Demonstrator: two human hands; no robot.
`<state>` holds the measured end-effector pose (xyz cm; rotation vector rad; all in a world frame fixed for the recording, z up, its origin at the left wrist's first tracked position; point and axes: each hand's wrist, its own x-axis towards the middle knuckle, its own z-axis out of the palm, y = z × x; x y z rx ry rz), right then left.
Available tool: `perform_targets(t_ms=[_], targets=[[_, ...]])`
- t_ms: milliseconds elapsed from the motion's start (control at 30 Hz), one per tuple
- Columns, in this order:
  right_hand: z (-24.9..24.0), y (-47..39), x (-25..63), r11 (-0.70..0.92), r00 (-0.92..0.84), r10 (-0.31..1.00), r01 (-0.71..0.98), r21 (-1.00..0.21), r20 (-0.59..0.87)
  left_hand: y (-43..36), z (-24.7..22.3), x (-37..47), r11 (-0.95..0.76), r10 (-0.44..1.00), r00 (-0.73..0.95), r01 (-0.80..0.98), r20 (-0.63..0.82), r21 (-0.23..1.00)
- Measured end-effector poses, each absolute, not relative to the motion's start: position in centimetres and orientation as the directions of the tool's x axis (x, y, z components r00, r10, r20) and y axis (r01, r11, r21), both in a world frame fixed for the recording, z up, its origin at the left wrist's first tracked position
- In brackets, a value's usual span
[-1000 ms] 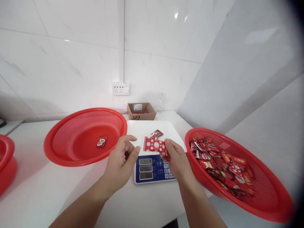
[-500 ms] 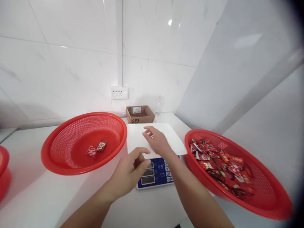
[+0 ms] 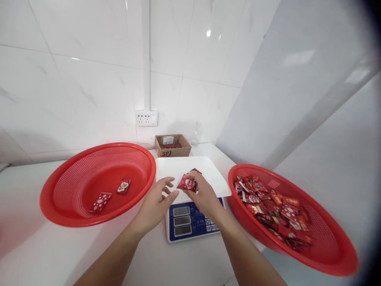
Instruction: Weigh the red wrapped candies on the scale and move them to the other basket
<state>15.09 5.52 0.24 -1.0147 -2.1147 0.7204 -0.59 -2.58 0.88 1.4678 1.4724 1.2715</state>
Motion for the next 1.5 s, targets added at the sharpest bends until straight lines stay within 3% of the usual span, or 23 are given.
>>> perform_targets(t_ms=[133, 300, 500, 800, 1000, 1167, 1333, 1433, 1500], targets=[[2.0, 2.5, 14.9, 0.522, -0.557, 0.772, 0.284, -0.804, 0.305, -2.8, 1.4, -0.5, -0.157, 0.987, -0.012, 0.138, 0.16, 0.978], [3.2, 1.3, 15.1, 0.309, -0.543, 0.814, 0.101, -0.946, 0.208, -3.7, 2.5, -0.6, -0.201, 0.979, -0.034, -0.035, 0.2, 0.979], [3.6, 1.4, 15.3, 0.345, -0.508, 0.824, 0.099, -0.933, 0.251, -4.1, 3.0, -0.3, -0.201, 0.98, -0.016, -0.108, 0.201, 0.974], [1.7, 2.0, 14.1, 0.109, -0.56, 0.821, -0.043, -0.993, 0.114, -3.9, 2.6, -0.6, -0.239, 0.96, -0.148, 0.002, 0.237, 0.971], [1.7, 2.4, 13.7, 0.073, -0.584, 0.807, -0.059, -0.996, 0.094, -4.2, 2.9, -0.7, -0.209, 0.952, -0.217, 0.062, 0.218, 0.976], [1.0, 4.6, 11.1, 0.113, -0.473, 0.875, -0.002, -0.994, 0.101, -4.4, 2.7, -1.1, -0.333, 0.755, -0.475, 0.314, 0.451, 0.889], [1.4, 4.9, 6.9, 0.046, -0.616, 0.782, -0.098, -0.994, 0.097, -5.0, 3.3, -1.3, -0.425, 0.755, -0.426, 0.262, 0.5, 0.866], [1.4, 5.4, 6.1, 0.129, -0.735, 0.656, -0.113, -0.985, 0.17, -5.2, 3.5, -1.4, -0.407, 0.768, -0.402, 0.294, 0.498, 0.865], [1.1, 6.5, 6.8, 0.313, -0.706, 0.674, 0.008, -0.95, 0.216, -5.1, 3.5, -1.5, -0.397, 0.759, -0.406, 0.33, 0.509, 0.856]])
